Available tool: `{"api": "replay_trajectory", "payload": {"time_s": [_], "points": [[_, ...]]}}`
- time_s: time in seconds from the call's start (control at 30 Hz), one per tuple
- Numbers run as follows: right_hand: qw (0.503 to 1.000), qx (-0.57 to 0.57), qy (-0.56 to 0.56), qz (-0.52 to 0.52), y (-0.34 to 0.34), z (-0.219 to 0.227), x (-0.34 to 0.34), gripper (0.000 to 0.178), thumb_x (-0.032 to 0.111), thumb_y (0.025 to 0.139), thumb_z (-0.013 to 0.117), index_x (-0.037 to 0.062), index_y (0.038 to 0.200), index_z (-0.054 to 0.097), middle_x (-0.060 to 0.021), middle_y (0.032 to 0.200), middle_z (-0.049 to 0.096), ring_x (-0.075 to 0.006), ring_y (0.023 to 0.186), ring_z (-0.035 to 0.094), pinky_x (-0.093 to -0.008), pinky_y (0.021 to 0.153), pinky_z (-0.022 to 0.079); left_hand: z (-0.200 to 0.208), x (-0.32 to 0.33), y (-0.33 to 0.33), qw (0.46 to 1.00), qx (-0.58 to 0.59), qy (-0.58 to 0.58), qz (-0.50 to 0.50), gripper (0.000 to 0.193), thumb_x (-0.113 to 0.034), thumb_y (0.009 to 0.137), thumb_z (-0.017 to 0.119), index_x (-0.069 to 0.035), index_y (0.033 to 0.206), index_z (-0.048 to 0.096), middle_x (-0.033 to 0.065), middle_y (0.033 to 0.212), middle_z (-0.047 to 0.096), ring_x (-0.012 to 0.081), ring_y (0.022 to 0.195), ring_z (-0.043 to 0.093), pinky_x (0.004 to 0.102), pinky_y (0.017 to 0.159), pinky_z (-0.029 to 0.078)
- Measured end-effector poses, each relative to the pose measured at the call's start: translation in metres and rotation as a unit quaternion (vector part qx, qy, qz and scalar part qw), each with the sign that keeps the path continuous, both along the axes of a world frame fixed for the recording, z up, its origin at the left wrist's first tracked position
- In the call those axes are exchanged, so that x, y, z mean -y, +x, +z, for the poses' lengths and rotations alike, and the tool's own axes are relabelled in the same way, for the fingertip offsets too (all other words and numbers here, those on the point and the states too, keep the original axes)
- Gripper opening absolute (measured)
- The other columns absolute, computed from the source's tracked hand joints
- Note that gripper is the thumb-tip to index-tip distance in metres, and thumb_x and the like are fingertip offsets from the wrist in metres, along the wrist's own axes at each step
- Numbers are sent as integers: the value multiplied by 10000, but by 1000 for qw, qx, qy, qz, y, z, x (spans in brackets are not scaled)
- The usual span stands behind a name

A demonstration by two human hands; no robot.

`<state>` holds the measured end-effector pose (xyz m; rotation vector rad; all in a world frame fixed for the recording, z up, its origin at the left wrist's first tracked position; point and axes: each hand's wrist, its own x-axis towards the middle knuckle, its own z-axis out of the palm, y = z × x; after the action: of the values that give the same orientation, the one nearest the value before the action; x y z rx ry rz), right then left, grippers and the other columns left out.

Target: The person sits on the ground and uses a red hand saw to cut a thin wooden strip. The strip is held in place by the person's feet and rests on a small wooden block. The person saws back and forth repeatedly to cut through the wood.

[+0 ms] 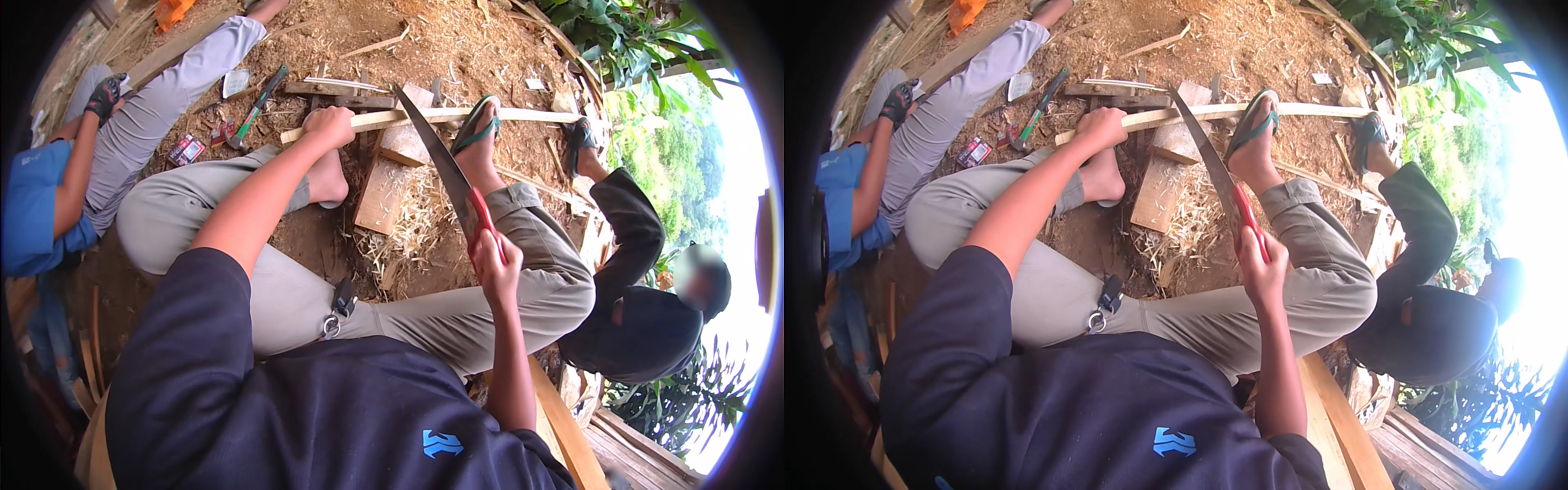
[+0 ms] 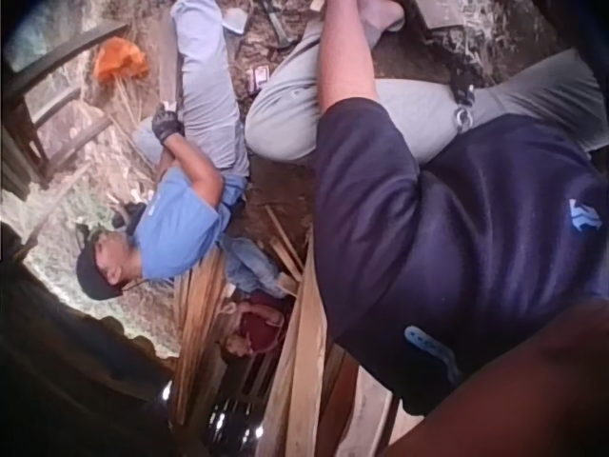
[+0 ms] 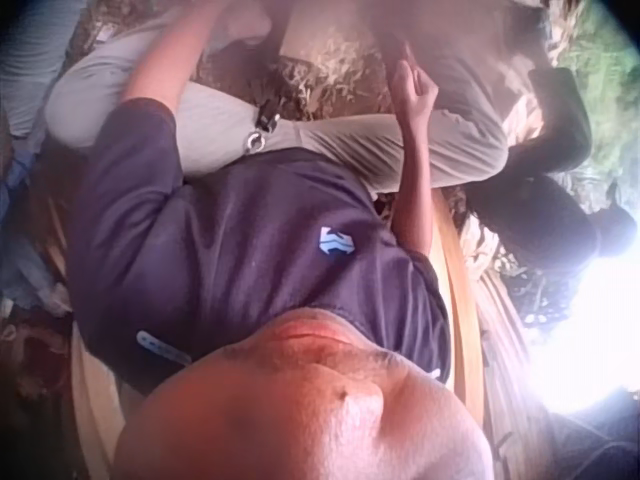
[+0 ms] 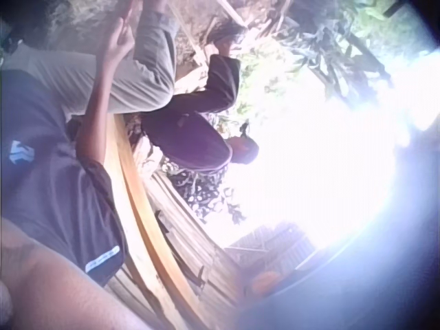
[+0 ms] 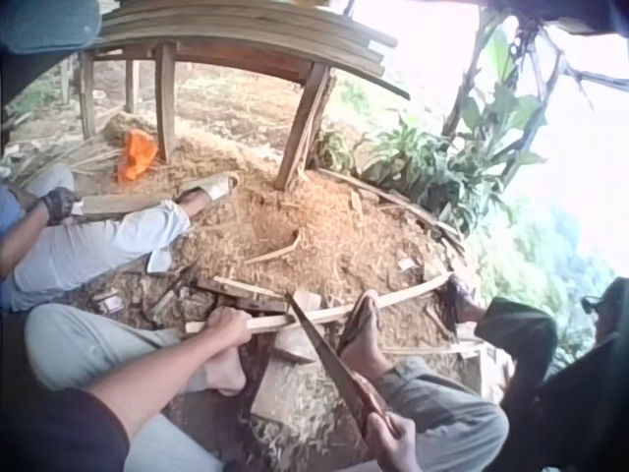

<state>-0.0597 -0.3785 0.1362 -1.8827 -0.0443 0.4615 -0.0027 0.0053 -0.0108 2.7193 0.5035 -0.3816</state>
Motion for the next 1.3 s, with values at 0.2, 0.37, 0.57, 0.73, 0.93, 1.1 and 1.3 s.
{"api": "replay_trajectory", "payload": {"time_s": [0.2,0.37,0.57,0.73,0.93,1.1,1.3], "points": [[999,-10,-29,26,13,-25,-22,337,236,1043,597,24,782,616,58,642,508,-30,590,427,-256,530,337,1,3,-3,1000,13,4,-2,263,-186,855,619,-176,1070,770,161,1054,762,358,1004,736,482,888,580],[999,-21,-40,19,-16,22,18,304,253,1023,621,19,834,661,55,662,546,-22,589,452,-234,518,323,-4,-1,-4,1000,16,4,-1,259,-185,866,623,-185,1080,769,169,1063,759,358,1023,732,483,896,578],[999,25,-26,25,16,-31,-20,307,234,1033,612,30,804,619,68,647,492,-23,589,403,-257,522,314,-2,8,3,1000,17,-2,-9,264,-181,856,616,-182,1072,768,170,1055,761,358,1012,734,479,891,578],[999,-35,-37,1,-12,29,15,318,216,1021,599,21,774,648,55,638,541,-22,567,461,-225,511,323,-2,-2,-5,1000,11,-2,-1,267,-190,855,610,-184,1069,770,169,1049,761,358,1005,734,479,881,579],[996,45,-66,42,22,-23,-38,342,254,1033,620,6,798,624,63,634,479,-30,581,395,-281,505,303,4,7,5,1000,11,-6,-6,273,-201,860,615,-192,1086,769,173,1058,758,371,1010,729,477,869,586],[999,-15,-28,28,-11,5,-2,339,257,1031,613,16,796,643,61,618,502,-25,580,432,-259,507,315,1,-4,-8,1000,17,10,8,262,-195,856,623,-194,1072,771,174,1043,758,374,987,731,475,862,589],[999,-21,-26,31,14,-7,-24,340,257,1031,606,26,784,623,75,631,484,-25,587,418,-261,506,312,0,0,-5,1000,17,-2,-1,254,-192,859,617,-175,1058,774,177,1020,758,378,974,730,489,849,585]]}}
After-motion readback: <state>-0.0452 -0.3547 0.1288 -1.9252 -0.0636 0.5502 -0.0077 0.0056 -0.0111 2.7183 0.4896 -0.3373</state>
